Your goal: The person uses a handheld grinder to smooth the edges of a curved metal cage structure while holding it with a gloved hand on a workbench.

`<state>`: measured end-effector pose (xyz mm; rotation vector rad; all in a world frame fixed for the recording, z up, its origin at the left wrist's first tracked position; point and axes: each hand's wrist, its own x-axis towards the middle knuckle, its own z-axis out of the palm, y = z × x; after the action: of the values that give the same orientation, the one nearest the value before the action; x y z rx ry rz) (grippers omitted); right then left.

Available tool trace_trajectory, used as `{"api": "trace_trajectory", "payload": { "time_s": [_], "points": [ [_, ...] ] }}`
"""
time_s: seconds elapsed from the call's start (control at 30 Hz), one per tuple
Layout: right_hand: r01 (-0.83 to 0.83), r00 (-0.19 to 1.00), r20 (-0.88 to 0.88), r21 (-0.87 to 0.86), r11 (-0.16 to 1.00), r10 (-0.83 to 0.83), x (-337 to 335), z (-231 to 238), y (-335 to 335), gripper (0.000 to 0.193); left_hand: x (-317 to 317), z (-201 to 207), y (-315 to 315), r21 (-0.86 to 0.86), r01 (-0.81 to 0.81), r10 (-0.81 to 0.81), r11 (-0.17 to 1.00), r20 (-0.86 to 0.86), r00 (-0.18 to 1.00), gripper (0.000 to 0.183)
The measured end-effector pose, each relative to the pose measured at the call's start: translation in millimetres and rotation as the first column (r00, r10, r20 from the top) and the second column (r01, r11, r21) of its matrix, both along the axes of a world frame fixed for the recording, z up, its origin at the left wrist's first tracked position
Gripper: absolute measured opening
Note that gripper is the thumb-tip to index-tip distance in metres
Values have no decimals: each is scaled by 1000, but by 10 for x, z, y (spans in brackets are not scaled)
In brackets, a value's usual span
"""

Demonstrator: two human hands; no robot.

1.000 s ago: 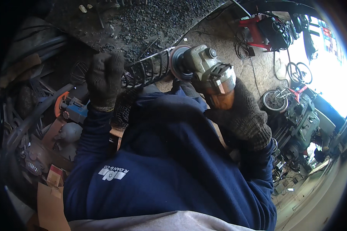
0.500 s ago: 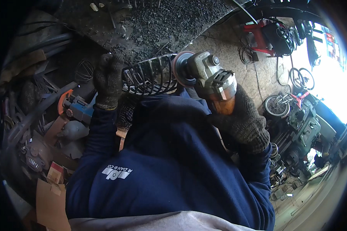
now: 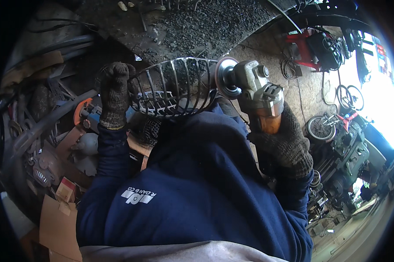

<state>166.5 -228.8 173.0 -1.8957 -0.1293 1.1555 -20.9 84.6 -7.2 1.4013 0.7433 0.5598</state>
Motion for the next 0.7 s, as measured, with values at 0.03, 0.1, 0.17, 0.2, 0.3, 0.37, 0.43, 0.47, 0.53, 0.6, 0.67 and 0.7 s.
{"api": "trace_trajectory", "payload": {
  "time_s": [0.03, 0.1, 0.17, 0.2, 0.3, 0.37, 0.43, 0.47, 0.53, 0.6, 0.67, 0.7],
  "points": [
    [42, 999, -1, 10, 999, -42, -12, 0, 6, 82, -5, 39, 30, -12, 32, -32, 999, -49, 998, 26],
    [91, 996, 0, 3, 996, -91, -41, 23, 14, 82, -15, -7, 111, 8, 86, -84, 996, -126, 989, 27],
    [87, 996, -19, -34, 996, -88, -43, 49, 2, 86, 4, -236, 157, 121, 128, -108, 984, -158, 981, 28],
    [70, 996, -46, -27, 997, -72, -6, 49, -43, 89, -53, -351, 183, 98, 181, -167, 979, -133, 977, 28],
    [130, 986, -109, -2, 991, -130, -37, 70, -119, 93, 29, -37, 163, -206, 355, -349, 912, 65, 935, 32],
    [160, 980, -120, 24, 987, -156, -63, 77, -168, 93, 78, 99, 80, -520, 275, -180, 809, 227, 957, 35],
    [159, 983, -104, 44, 986, -154, -77, 66, -251, 91, 87, 133, 54, -488, 238, -150, 840, 213, 965, 36],
    [173, 980, -110, 60, 983, -165, -78, 72, -270, 90, 66, 139, 80, -273, 283, -256, 919, 129, 958, 37],
    [203, 974, -125, 93, 975, -191, -88, 81, -326, 88, 92, 291, 90, -136, 385, -382, 913, 43, 923, 38],
    [243, 966, -123, 124, 962, -228, -90, 52, -366, 85, 159, 678, 38, -306, 467, -462, 830, 91, 882, 39],
    [249, 964, -128, 152, 956, -231, -57, 24, -428, 82, 126, 848, -38, -222, 516, -529, 827, 1, 848, 38],
    [239, 967, -135, 163, 957, -218, -25, -1, -482, 81, 129, 911, -71, -182, 541, -557, 821, -48, 829, 38]
  ]
}}
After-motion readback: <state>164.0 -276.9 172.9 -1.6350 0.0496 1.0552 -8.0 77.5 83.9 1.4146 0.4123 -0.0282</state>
